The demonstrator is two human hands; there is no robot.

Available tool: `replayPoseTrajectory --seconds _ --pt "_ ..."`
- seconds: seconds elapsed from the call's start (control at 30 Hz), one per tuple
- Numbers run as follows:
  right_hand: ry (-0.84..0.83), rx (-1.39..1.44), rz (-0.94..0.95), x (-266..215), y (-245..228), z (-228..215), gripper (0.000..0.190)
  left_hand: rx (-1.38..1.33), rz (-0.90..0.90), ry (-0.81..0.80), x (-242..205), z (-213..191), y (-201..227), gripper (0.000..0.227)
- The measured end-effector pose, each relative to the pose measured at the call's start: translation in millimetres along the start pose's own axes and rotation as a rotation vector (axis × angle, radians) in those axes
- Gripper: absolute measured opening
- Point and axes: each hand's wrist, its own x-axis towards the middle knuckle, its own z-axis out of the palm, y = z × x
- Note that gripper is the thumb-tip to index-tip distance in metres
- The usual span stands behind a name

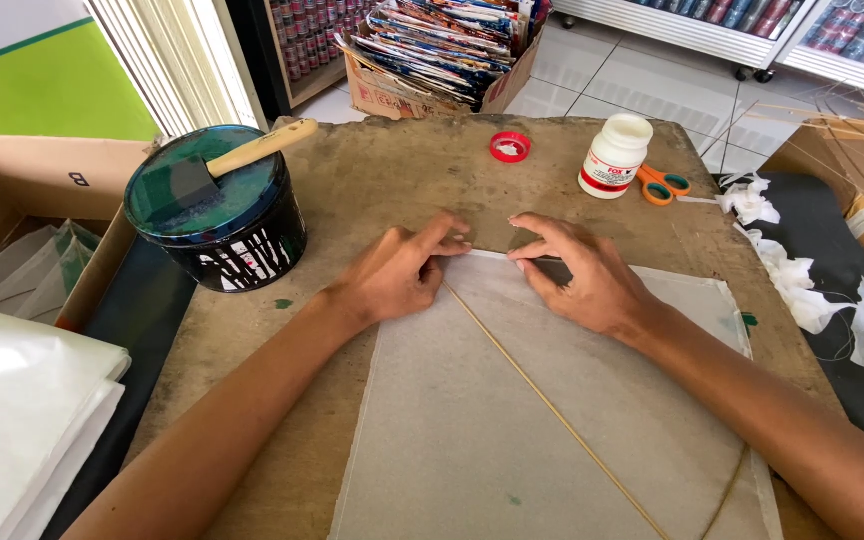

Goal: Assembling a kite by applying glue to the paper edges and folding them over the bamboo frame.

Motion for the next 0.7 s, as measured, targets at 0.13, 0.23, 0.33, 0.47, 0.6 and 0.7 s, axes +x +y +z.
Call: replayPoseTrajectory --seconds 0.13,0.23,0.33,0.47,0.6,0.7 --pt "0.013 -0.001 -0.008 0 -1 -1 0.045 0.000 -0.005 -0.011 0 -1 1 0.052" --pt "0.030 -0.001 -0.011 -2 3 1 0.046 0.024 0.017 -0.009 1 0 3 0.050" --pt "0.043 -0.023 -0.010 -6 8 4 0.049 0.054 0.020 -0.014 2 -1 4 0.043" --pt "0.028 -0.023 0.013 -6 4 1 0.055 0.111 0.020 -0.057 3 -6 9 0.041" --pt "0.023 -0.015 0.016 -6 3 1 0.057 0.172 0.001 -0.079 -3 -24 34 0.044" --pt "0.022 -0.019 0.027 -6 2 2 0.057 0.164 0.007 -0.083 0 -20 18 0.042"
